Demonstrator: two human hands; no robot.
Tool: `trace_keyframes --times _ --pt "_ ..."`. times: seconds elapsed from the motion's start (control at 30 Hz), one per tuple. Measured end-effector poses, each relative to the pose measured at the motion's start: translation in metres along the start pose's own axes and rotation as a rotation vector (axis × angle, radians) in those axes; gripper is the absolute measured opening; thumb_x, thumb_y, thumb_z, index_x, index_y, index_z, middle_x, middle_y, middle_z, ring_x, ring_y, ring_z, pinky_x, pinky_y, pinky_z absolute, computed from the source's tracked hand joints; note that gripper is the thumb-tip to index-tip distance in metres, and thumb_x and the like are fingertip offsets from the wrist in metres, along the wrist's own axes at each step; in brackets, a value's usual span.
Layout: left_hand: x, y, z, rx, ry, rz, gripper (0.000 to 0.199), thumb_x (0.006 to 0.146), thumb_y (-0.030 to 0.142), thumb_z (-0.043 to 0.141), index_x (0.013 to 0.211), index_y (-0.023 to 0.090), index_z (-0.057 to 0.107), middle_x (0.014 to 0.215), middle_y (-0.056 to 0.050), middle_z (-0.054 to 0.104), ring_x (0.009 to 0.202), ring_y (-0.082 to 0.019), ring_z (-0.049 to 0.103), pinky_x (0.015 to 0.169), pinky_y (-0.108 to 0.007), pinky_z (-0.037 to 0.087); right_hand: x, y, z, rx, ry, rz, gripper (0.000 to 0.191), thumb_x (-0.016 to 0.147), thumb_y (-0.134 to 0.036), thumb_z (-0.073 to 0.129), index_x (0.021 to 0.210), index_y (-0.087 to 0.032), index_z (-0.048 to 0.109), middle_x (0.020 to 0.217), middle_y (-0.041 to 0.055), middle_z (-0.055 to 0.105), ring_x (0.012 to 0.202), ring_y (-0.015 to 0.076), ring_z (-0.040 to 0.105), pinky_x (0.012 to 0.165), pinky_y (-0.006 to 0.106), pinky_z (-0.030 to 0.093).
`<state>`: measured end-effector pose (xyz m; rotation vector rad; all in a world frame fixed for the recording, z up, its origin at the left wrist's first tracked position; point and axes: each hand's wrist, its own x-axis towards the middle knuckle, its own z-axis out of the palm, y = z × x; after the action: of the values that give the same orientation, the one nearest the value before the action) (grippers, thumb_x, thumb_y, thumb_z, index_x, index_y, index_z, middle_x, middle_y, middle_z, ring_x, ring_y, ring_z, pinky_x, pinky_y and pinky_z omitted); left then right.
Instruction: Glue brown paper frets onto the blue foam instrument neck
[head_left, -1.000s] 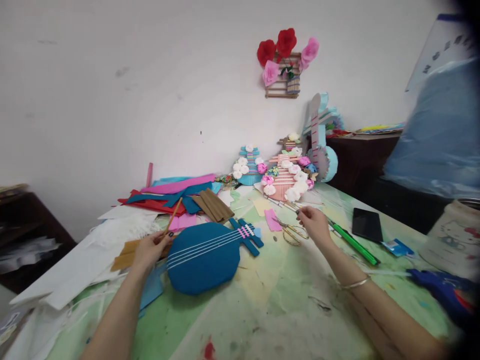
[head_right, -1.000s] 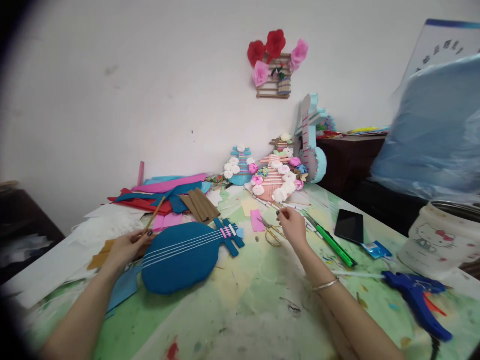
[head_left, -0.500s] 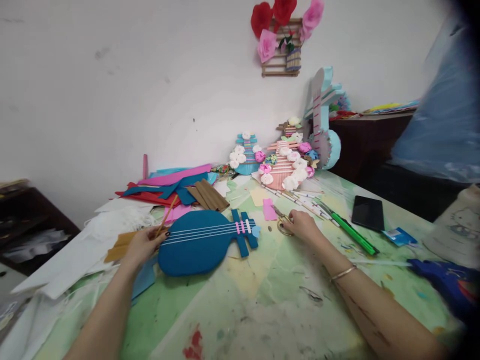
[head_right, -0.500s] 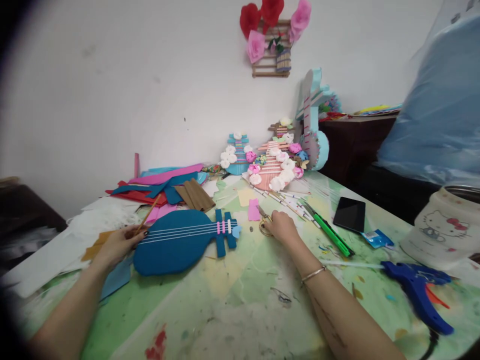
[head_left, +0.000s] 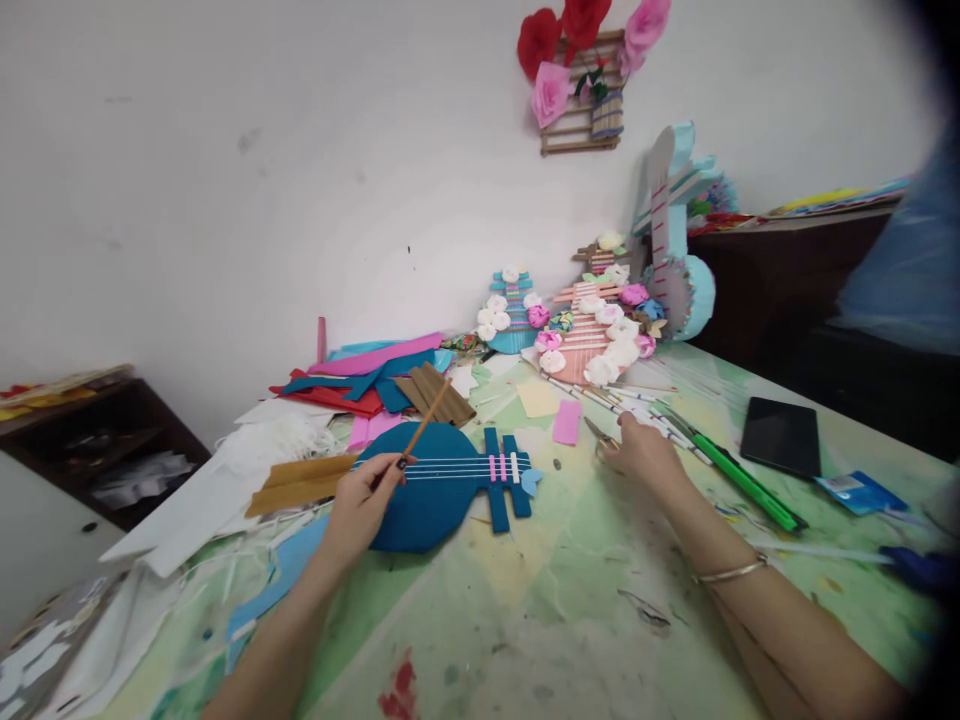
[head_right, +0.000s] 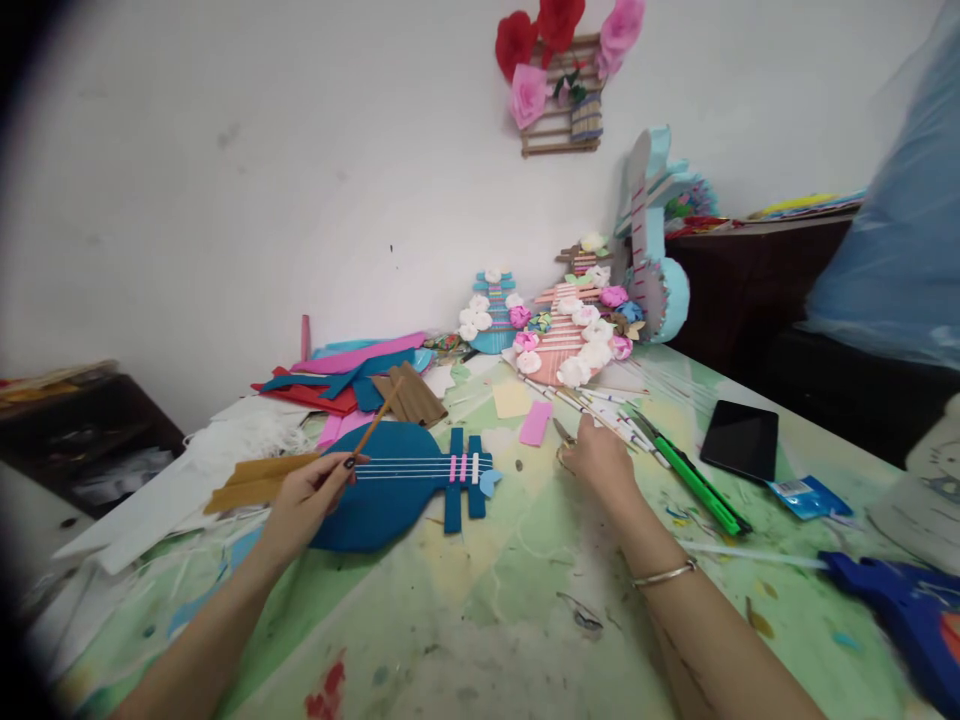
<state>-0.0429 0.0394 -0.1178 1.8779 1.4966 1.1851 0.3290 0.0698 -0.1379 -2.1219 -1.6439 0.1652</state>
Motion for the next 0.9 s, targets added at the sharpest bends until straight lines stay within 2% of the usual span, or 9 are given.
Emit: trace_keyframes --times 0.13,0.17,0.23,0.3,0.37,0.43,0.5,0.7,0.9 --pt "-0.014 0.015 0.019 -0.148 -0.265 -0.056 0.043 0.085 0.049 0.045 0.099 0.013 0.063 0.062 0.003 0.048 0.042 -0.007 0.034 0.040 -0.021 0.027 -0.018 -0.022 -0.009 0.259 0.006 -0.188 0.054 0.083 -0.026 0.053 0.134 -0.016 0.036 0.129 0.0169 0.049 0.098 0.0228 0.059 0.081 0.035 0.047" --pt "-0.017 0.018 0.023 -0.126 -0.333 -0.049 0.042 0.086 0.048 0.043 0.097 0.013 0.064 0.061 0.003 0.048 0.043 -0.007 0.035 0.041 -0.021 0.027 -0.025 -0.031 -0.010 0.388 -0.042 -0.276 0.060 0.086 -0.033 0.050 0.140 -0.024 0.025 0.135 0.0127 0.045 0.090 0.0174 0.061 0.075 0.030 0.050" --pt "-0.022 0.024 0.029 -0.029 -0.433 0.002 0.040 0.089 0.045 0.041 0.093 0.014 0.066 0.061 0.002 0.051 0.047 -0.009 0.040 0.045 -0.021 0.029 -0.040 -0.048 -0.010 0.996 -0.326 -0.533 0.076 0.085 -0.040 0.054 0.145 -0.033 0.008 0.146 0.0132 0.029 0.082 0.0158 0.064 0.066 0.031 0.052" --pt "-0.026 0.029 0.034 0.073 -0.479 0.081 0.037 0.090 0.041 0.040 0.089 0.015 0.067 0.063 0.000 0.056 0.055 -0.011 0.047 0.052 -0.021 0.034 -0.053 -0.059 -0.009 1.278 -0.557 -0.641 0.076 0.081 -0.042 0.062 0.143 -0.035 0.019 0.145 0.0124 0.031 0.082 0.0159 0.064 0.067 0.031 0.052" --pt "-0.028 0.032 0.035 0.142 -0.508 0.142 0.035 0.090 0.038 0.040 0.088 0.015 0.067 0.065 -0.001 0.059 0.061 -0.013 0.052 0.058 -0.022 0.036 -0.058 -0.063 -0.007 1.263 -0.672 -0.637 0.052 0.078 -0.039 0.065 0.126 -0.022 0.051 0.124 0.0119 0.055 0.081 0.0160 0.064 0.071 0.031 0.051" --pt "-0.028 0.034 0.035 0.184 -0.546 0.165 0.034 0.090 0.035 0.040 0.089 0.016 0.068 0.066 -0.001 0.061 0.062 -0.013 0.053 0.058 -0.022 0.037 -0.057 -0.060 -0.005 1.152 -0.668 -0.573 0.029 0.078 -0.036 0.065 0.095 -0.013 0.067 0.089 0.0090 0.067 0.074 0.0148 0.062 0.070 0.029 0.050" --pt "-0.027 0.033 0.033 0.223 -0.567 0.178 0.033 0.089 0.034 0.040 0.089 0.016 0.067 0.069 -0.002 0.063 0.062 -0.013 0.054 0.058 -0.021 0.037 -0.051 -0.054 -0.003 1.084 -0.616 -0.500 0.022 0.076 -0.032 0.066 0.080 -0.011 0.069 0.070 0.0057 0.066 0.065 0.0131 0.060 0.064 0.026 0.049" --pt "-0.021 0.028 0.027 0.289 -0.570 0.207 0.030 0.090 0.033 0.040 0.085 0.017 0.065 0.080 -0.002 0.067 0.072 -0.015 0.058 0.064 -0.021 0.038 -0.036 -0.037 -0.003 1.032 -0.531 -0.381 0.011 0.062 -0.018 0.068 0.071 -0.011 0.070 0.056 0.0024 0.063 0.050 0.0104 0.054 0.049 0.021 0.043" --pt "-0.019 0.022 0.025 0.312 -0.531 0.192 0.032 0.090 0.035 0.040 0.085 0.019 0.066 0.063 0.001 0.062 0.058 -0.013 0.054 0.056 -0.021 0.036 -0.031 -0.026 -0.022 1.100 -0.321 -0.322 0.013 0.061 -0.022 0.066 0.070 -0.013 0.069 0.056 0.0013 0.059 0.051 0.0103 0.050 0.049 0.023 0.038"
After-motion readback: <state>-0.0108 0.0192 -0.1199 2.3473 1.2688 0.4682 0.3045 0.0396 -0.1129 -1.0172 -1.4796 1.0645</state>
